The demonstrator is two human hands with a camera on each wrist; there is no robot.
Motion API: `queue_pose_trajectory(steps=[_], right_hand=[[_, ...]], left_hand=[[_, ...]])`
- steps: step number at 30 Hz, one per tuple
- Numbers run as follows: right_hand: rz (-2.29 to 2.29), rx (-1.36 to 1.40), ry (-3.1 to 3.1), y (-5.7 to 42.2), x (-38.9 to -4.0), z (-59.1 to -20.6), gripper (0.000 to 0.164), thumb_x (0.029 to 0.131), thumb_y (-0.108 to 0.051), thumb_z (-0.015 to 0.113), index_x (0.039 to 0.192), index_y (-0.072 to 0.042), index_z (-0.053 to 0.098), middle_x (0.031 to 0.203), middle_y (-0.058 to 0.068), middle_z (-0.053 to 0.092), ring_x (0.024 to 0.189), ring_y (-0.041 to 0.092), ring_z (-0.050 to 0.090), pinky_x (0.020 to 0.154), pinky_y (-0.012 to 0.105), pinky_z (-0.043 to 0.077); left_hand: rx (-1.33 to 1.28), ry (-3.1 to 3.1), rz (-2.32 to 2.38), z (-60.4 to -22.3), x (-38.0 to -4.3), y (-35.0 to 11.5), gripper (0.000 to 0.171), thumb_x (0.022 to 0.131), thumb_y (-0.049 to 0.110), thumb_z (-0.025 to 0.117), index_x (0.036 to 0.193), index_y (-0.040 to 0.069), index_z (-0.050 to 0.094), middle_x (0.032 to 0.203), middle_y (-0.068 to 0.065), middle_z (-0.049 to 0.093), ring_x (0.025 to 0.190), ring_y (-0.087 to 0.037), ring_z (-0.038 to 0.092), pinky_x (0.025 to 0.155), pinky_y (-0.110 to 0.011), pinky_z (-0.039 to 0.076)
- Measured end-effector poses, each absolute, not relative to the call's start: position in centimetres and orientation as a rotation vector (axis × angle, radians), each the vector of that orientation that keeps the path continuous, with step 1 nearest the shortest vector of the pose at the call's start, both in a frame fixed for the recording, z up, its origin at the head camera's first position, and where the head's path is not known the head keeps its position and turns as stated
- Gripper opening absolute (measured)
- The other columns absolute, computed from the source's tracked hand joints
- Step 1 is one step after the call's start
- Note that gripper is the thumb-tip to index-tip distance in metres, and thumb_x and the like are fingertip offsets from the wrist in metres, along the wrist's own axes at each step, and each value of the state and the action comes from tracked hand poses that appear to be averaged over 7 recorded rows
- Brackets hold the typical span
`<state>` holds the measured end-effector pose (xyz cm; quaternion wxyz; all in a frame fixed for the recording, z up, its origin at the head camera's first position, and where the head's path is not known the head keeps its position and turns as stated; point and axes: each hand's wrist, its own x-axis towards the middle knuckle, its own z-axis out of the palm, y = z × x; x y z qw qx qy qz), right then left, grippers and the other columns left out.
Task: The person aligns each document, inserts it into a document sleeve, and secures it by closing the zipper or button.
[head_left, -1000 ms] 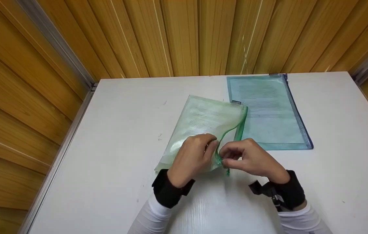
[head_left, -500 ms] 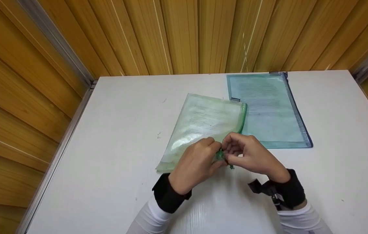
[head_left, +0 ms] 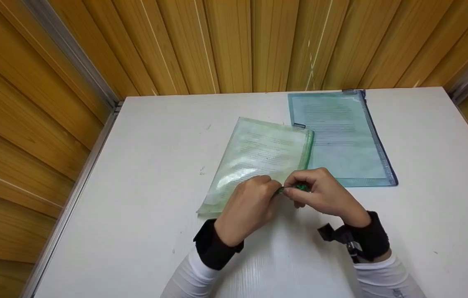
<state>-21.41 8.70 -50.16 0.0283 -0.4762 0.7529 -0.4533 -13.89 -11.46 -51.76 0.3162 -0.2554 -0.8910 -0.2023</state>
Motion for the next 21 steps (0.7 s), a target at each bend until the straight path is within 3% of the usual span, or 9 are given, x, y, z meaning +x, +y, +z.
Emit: queue_pose_trajectory(steps=[3,6,12,21], right_hand=[[-1.415,-1.464,2.306,8.77,-21.48,-50.09,0.015,0.100,0.004,0.066,0.090,-0.004,0.074,0.068,0.013,0.066,0.058,0.005,0.060,0.053,0.023,0.050],[-1.424,-1.453,2.300,8.80,-21.54,-50.07,0.017,0.101,0.004,0.066,0.089,-0.005,0.074,0.067,0.012,0.065,0.058,0.005,0.059,0.052,0.023,0.049],[-1.455,-1.487,2.269,8.95,-21.59,-50.05,0.018,0.100,0.007,0.066,0.089,-0.005,0.074,0.067,0.012,0.063,0.056,0.007,0.059,0.050,0.023,0.048],[-1.530,-1.545,2.155,9.05,-21.79,-50.05,0.018,0.098,0.012,0.064,0.090,-0.001,0.075,0.067,0.015,0.062,0.055,0.010,0.058,0.052,0.025,0.051]], left_hand=[[-0.662,-2.327,-0.522,-51.73,-13.95,-11.47,0.030,0.088,-0.011,0.072,0.069,0.010,0.064,0.066,0.007,0.031,0.062,-0.004,0.027,0.058,-0.017,0.022],[-0.655,-2.308,-0.515,-51.72,-13.99,-11.53,0.028,0.087,-0.011,0.073,0.070,0.010,0.067,0.065,0.005,0.035,0.062,-0.004,0.028,0.058,-0.017,0.022],[-0.670,-2.248,-0.509,-51.66,-13.92,-11.69,0.022,0.086,-0.009,0.077,0.075,0.010,0.073,0.065,0.000,0.049,0.060,-0.008,0.042,0.058,-0.018,0.032],[-0.701,-2.169,-0.512,-51.49,-13.93,-11.84,0.017,0.083,-0.009,0.081,0.079,0.007,0.076,0.065,-0.001,0.053,0.059,-0.011,0.053,0.056,-0.020,0.041]])
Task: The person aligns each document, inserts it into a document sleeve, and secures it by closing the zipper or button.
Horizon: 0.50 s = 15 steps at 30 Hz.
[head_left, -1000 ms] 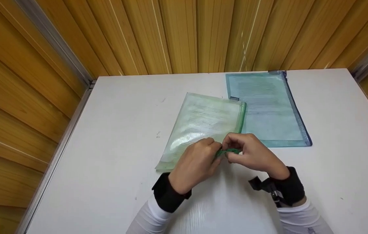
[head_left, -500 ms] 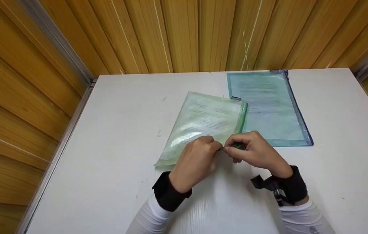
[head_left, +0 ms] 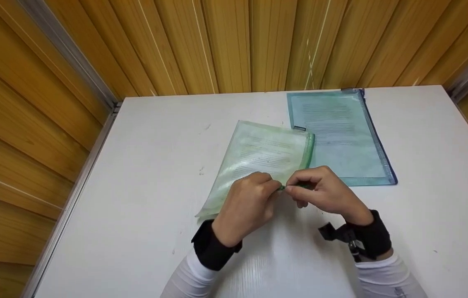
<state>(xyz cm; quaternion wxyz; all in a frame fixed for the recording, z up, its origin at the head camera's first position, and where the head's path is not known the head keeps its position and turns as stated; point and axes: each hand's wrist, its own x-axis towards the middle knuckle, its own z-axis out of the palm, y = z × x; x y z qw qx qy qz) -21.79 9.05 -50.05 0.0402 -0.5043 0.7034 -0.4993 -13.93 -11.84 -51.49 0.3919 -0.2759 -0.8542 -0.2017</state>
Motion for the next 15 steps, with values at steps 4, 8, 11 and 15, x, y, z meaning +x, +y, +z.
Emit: queue_pose_trajectory(steps=[4,8,11,15], right_hand=[[-1.547,-1.516,2.113,9.12,-21.81,-50.06,0.018,0.099,0.012,0.063,0.090,0.000,0.074,0.067,0.017,0.061,0.056,0.011,0.058,0.052,0.026,0.051],[-1.545,-1.441,2.134,9.15,-21.83,-49.98,0.017,0.099,0.010,0.064,0.088,0.000,0.074,0.065,0.018,0.060,0.056,0.010,0.057,0.052,0.026,0.050],[-1.543,-1.399,2.171,9.22,-21.90,-49.91,0.017,0.099,0.008,0.064,0.087,0.001,0.074,0.065,0.018,0.060,0.056,0.008,0.057,0.052,0.024,0.049],[-1.542,-1.399,2.185,9.27,-21.93,-49.89,0.017,0.099,0.008,0.064,0.087,0.001,0.074,0.065,0.018,0.060,0.056,0.006,0.057,0.051,0.025,0.050]], left_hand=[[-0.707,-2.150,-0.497,-51.46,-13.87,-11.80,0.018,0.081,-0.010,0.081,0.078,0.007,0.075,0.064,-0.001,0.054,0.059,-0.011,0.053,0.056,-0.020,0.043],[-0.704,-2.127,-0.486,-51.47,-13.92,-11.80,0.024,0.078,-0.015,0.077,0.073,0.008,0.072,0.062,0.000,0.049,0.058,-0.009,0.045,0.056,-0.018,0.033],[-0.706,-2.110,-0.498,-51.51,-13.98,-11.85,0.026,0.077,-0.017,0.075,0.073,0.008,0.071,0.062,-0.001,0.048,0.057,-0.009,0.043,0.056,-0.019,0.032],[-0.719,-2.120,-0.513,-51.49,-13.99,-11.97,0.021,0.082,-0.014,0.075,0.078,0.007,0.075,0.065,-0.001,0.054,0.060,-0.011,0.051,0.057,-0.020,0.041]])
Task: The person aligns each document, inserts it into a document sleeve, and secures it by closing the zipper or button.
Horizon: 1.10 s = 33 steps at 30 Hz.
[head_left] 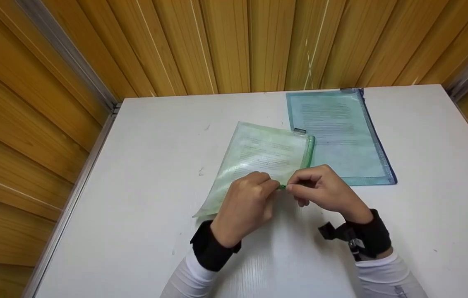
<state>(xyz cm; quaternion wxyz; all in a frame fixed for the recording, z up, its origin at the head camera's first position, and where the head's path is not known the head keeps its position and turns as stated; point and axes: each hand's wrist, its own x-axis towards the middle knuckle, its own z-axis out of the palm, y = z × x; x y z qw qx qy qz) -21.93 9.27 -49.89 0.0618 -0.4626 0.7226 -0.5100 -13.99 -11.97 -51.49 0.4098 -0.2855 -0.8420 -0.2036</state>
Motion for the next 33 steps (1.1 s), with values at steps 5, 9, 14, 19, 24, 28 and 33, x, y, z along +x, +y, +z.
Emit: queue_pose_trajectory(steps=[5,9,14,19,24,28,33], right_hand=[[-1.536,-1.425,2.181,9.24,-21.88,-49.84,0.018,0.099,0.009,0.064,0.087,0.000,0.074,0.065,0.017,0.061,0.056,0.007,0.058,0.052,0.026,0.052],[-1.534,-1.427,2.183,9.27,-21.90,-49.85,0.018,0.100,0.009,0.064,0.087,0.000,0.074,0.066,0.017,0.062,0.056,0.007,0.058,0.053,0.025,0.052],[-1.543,-1.430,2.150,9.44,-22.02,-50.04,0.017,0.100,0.009,0.064,0.089,0.001,0.074,0.067,0.018,0.063,0.057,0.007,0.059,0.053,0.026,0.053],[-1.538,-1.357,2.193,9.64,-22.40,-50.10,0.014,0.100,0.006,0.066,0.089,0.002,0.074,0.066,0.011,0.064,0.058,0.006,0.059,0.053,0.026,0.052],[-1.520,-1.282,2.246,9.73,-22.69,-50.05,0.014,0.102,0.002,0.066,0.090,0.002,0.074,0.069,0.001,0.065,0.058,0.006,0.059,0.054,0.025,0.052],[-1.505,-1.301,2.255,9.73,-22.67,-50.03,0.014,0.102,0.002,0.066,0.091,0.002,0.074,0.068,0.009,0.065,0.058,0.006,0.059,0.054,0.025,0.052],[-1.501,-1.333,2.251,9.73,-22.60,-50.00,0.014,0.101,0.004,0.066,0.091,0.002,0.075,0.068,0.018,0.063,0.058,0.007,0.059,0.055,0.025,0.052]], left_hand=[[-0.732,-2.151,-0.504,-51.45,-13.92,-12.18,0.012,0.090,-0.004,0.078,0.085,0.007,0.077,0.070,-0.001,0.059,0.064,-0.011,0.058,0.060,-0.022,0.048],[-0.742,-2.136,-0.488,-51.35,-13.91,-12.27,0.014,0.090,-0.003,0.078,0.083,0.008,0.075,0.068,0.000,0.057,0.064,-0.011,0.057,0.060,-0.022,0.047],[-0.755,-2.096,-0.473,-51.17,-13.86,-12.31,0.015,0.088,-0.004,0.079,0.081,0.009,0.074,0.067,0.001,0.056,0.063,-0.010,0.056,0.059,-0.022,0.046],[-0.751,-2.068,-0.441,-51.13,-13.80,-12.34,0.019,0.087,-0.004,0.080,0.077,0.010,0.070,0.066,0.001,0.053,0.061,-0.010,0.053,0.058,-0.022,0.044],[-0.737,-2.051,-0.437,-51.12,-13.71,-12.39,0.021,0.085,-0.005,0.079,0.075,0.010,0.067,0.066,0.000,0.051,0.060,-0.011,0.050,0.057,-0.022,0.041],[-0.739,-2.066,-0.447,-51.11,-13.68,-12.29,0.023,0.086,-0.004,0.080,0.074,0.010,0.067,0.065,0.000,0.050,0.060,-0.010,0.050,0.057,-0.021,0.040],[-0.734,-2.076,-0.457,-51.20,-13.68,-12.23,0.025,0.087,-0.003,0.083,0.072,0.010,0.068,0.064,0.000,0.050,0.060,-0.010,0.049,0.058,-0.019,0.038]])
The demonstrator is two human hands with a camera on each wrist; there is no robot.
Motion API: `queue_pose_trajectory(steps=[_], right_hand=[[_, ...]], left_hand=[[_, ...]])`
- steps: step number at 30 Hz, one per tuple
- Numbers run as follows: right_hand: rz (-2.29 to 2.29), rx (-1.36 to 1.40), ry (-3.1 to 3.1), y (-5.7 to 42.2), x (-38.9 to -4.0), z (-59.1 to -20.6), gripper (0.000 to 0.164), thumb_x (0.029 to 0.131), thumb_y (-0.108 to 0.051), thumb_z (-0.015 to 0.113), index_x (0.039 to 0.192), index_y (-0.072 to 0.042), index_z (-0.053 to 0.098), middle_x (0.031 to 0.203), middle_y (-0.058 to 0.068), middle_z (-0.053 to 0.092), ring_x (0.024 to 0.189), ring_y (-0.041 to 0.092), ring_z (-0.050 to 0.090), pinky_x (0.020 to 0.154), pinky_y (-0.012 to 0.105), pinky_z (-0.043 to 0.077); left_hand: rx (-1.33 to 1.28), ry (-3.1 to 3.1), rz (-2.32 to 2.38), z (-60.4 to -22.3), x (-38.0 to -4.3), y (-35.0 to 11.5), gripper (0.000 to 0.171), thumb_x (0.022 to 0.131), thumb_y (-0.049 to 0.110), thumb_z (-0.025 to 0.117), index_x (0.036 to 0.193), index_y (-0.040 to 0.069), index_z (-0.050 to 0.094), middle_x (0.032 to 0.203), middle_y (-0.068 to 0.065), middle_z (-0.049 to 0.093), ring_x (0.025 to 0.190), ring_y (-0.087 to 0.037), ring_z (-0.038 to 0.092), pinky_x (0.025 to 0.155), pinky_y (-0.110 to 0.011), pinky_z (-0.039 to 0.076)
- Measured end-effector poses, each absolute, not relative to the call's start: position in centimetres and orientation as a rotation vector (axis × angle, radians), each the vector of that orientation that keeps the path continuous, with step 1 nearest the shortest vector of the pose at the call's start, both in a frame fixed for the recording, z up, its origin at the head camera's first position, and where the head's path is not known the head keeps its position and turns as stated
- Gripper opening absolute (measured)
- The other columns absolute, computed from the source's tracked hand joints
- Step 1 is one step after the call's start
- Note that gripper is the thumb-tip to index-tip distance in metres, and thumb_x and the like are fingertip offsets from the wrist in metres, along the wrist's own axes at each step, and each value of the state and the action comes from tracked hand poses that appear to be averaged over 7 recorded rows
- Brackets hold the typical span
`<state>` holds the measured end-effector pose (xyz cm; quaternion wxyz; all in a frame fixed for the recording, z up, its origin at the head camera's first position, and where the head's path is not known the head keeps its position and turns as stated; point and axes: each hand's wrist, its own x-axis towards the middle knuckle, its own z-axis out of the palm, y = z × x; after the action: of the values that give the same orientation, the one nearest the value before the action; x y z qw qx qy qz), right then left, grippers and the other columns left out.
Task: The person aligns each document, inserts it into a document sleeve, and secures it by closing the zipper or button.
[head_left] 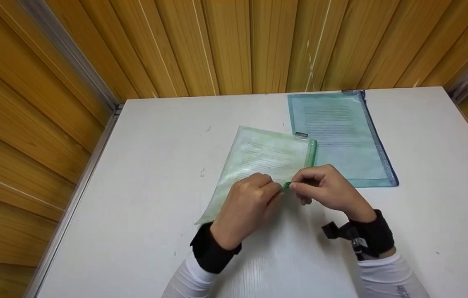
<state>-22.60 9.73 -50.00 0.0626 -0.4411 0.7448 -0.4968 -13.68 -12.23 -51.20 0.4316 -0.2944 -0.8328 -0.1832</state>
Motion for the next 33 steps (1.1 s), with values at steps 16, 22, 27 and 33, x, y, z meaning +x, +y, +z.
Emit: queue_pose_trajectory(steps=[16,22,27,33], right_hand=[[-1.490,-1.325,2.337,9.68,-23.00,-50.19,0.014,0.102,0.002,0.067,0.090,0.000,0.074,0.067,0.013,0.065,0.058,0.006,0.059,0.052,0.026,0.050],[-1.500,-1.356,2.314,9.75,-22.93,-50.13,0.014,0.101,0.005,0.066,0.090,0.000,0.074,0.068,0.018,0.064,0.058,0.007,0.059,0.054,0.024,0.051],[-1.517,-1.369,2.303,9.75,-22.89,-50.11,0.014,0.101,0.006,0.066,0.090,0.001,0.074,0.068,0.018,0.063,0.058,0.007,0.059,0.054,0.025,0.052],[-1.537,-1.291,2.392,9.76,-22.88,-50.14,0.014,0.100,0.004,0.067,0.089,0.001,0.076,0.066,0.012,0.065,0.056,0.006,0.059,0.052,0.025,0.051]], left_hand=[[-0.703,-2.018,-0.436,-51.07,-13.53,-12.19,0.018,0.086,-0.003,0.083,0.077,0.009,0.072,0.064,0.001,0.052,0.059,-0.010,0.050,0.056,-0.022,0.042],[-0.710,-2.015,-0.455,-51.15,-13.55,-12.12,0.022,0.086,-0.003,0.083,0.074,0.009,0.069,0.065,0.000,0.051,0.059,-0.011,0.049,0.057,-0.022,0.041],[-0.713,-2.006,-0.444,-51.19,-13.52,-12.11,0.021,0.086,-0.004,0.083,0.074,0.008,0.069,0.065,0.000,0.051,0.059,-0.011,0.049,0.056,-0.021,0.041],[-0.709,-1.984,-0.439,-51.05,-13.29,-12.11,0.020,0.085,-0.005,0.083,0.075,0.008,0.071,0.065,0.000,0.053,0.059,-0.011,0.051,0.055,-0.022,0.043]])
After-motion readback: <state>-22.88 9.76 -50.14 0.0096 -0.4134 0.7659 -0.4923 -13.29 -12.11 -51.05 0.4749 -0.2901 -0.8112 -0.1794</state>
